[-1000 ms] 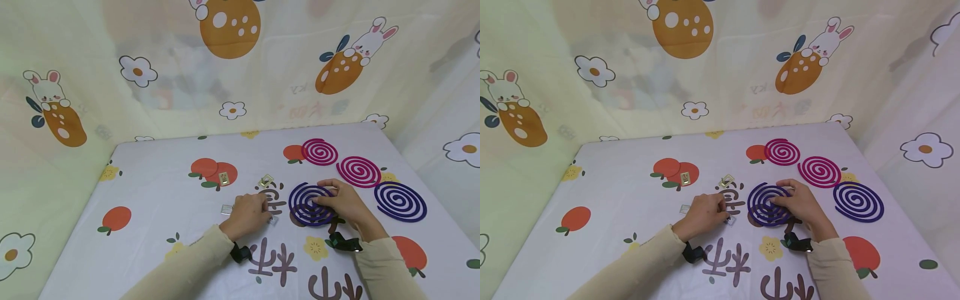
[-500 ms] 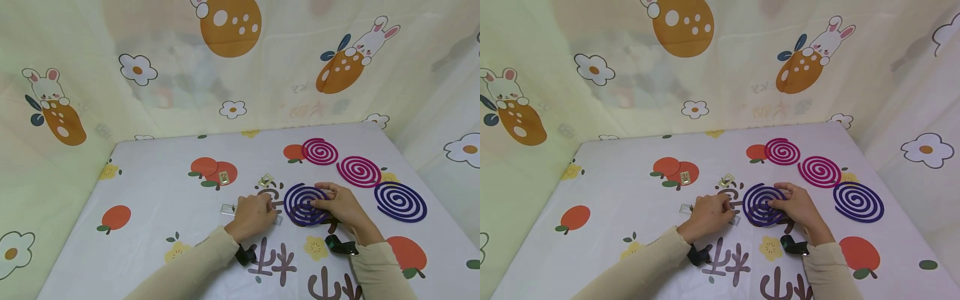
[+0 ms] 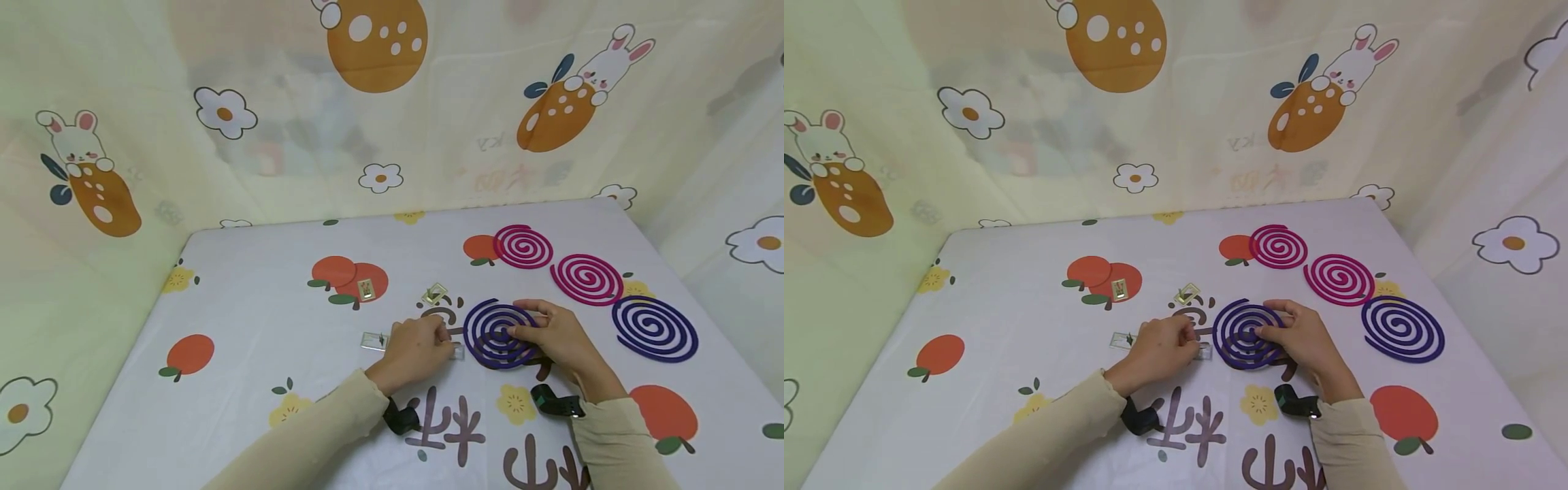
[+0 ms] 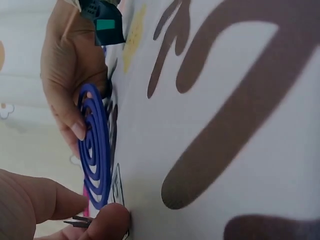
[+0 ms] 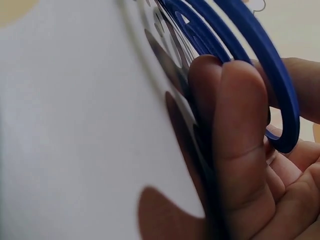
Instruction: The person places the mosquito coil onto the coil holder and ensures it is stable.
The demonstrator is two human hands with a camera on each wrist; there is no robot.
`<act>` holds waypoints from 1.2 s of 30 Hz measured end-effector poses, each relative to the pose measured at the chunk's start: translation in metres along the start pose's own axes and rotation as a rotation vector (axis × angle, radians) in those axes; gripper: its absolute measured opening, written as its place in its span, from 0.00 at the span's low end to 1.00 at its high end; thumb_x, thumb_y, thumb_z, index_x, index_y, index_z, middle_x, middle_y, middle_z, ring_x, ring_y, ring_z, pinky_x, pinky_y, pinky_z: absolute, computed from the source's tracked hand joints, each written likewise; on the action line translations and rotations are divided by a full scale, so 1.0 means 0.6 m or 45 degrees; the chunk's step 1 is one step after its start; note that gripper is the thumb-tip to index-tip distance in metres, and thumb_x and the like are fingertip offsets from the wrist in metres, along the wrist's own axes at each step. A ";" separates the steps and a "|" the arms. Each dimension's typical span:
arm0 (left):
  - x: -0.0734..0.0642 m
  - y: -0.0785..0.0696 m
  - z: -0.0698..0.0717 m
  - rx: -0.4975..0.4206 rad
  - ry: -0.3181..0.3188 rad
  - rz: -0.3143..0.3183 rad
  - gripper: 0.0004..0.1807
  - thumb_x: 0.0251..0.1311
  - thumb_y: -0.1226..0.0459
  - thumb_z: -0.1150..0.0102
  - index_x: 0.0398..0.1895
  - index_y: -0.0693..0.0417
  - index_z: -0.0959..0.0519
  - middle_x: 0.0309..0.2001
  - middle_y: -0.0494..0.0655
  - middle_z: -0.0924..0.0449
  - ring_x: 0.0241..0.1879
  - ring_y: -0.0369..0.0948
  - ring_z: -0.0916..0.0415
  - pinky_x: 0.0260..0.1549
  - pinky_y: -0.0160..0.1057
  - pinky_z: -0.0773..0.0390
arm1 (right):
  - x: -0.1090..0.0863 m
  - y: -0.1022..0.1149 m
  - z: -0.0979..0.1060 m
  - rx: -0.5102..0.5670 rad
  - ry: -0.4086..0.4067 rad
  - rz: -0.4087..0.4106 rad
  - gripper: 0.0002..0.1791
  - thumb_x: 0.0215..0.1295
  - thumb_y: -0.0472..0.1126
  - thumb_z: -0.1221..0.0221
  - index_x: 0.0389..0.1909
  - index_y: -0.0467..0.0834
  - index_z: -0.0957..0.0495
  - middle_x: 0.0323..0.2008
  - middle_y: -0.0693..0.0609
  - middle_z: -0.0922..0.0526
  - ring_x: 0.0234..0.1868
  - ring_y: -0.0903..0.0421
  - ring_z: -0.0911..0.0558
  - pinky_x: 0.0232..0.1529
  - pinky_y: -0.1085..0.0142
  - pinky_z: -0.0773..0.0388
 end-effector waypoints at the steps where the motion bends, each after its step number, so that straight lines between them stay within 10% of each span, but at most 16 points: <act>1: 0.000 0.000 0.000 -0.010 0.004 0.009 0.05 0.61 0.58 0.35 0.28 0.45 0.19 0.24 0.32 0.21 0.26 0.35 0.27 0.39 0.41 0.33 | 0.001 -0.001 0.000 0.000 -0.002 0.000 0.37 0.69 0.39 0.33 0.76 0.38 0.36 0.46 0.40 0.11 0.28 0.50 0.12 0.18 0.49 0.18; 7: -0.022 0.008 0.009 0.052 -0.002 -0.001 0.11 0.67 0.52 0.35 0.40 0.49 0.18 0.25 0.34 0.22 0.27 0.34 0.27 0.43 0.44 0.33 | 0.001 -0.002 0.003 0.010 -0.003 -0.005 0.37 0.70 0.40 0.32 0.76 0.39 0.36 0.46 0.40 0.11 0.30 0.50 0.12 0.18 0.49 0.18; 16: -0.069 -0.007 0.005 0.607 0.018 -0.299 0.19 0.73 0.48 0.43 0.58 0.45 0.15 0.61 0.46 0.20 0.60 0.47 0.25 0.65 0.57 0.32 | -0.002 -0.003 0.006 0.092 -0.003 0.002 0.36 0.70 0.40 0.33 0.75 0.40 0.35 0.43 0.45 0.10 0.30 0.51 0.12 0.13 0.52 0.22; 36: -0.102 -0.004 -0.024 0.477 0.344 -0.212 0.41 0.71 0.38 0.46 0.82 0.43 0.38 0.83 0.52 0.49 0.81 0.56 0.50 0.74 0.68 0.48 | -0.003 0.000 -0.019 0.399 0.072 0.092 0.36 0.72 0.36 0.36 0.76 0.37 0.39 0.52 0.51 0.11 0.47 0.58 0.11 0.47 0.61 0.14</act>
Point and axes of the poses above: each hand's wrist, its own x-axis towards the middle knuckle, its own z-axis out of the back of the hand, y = z × x, the point moved 7 cm from there along x, towards the middle knuckle
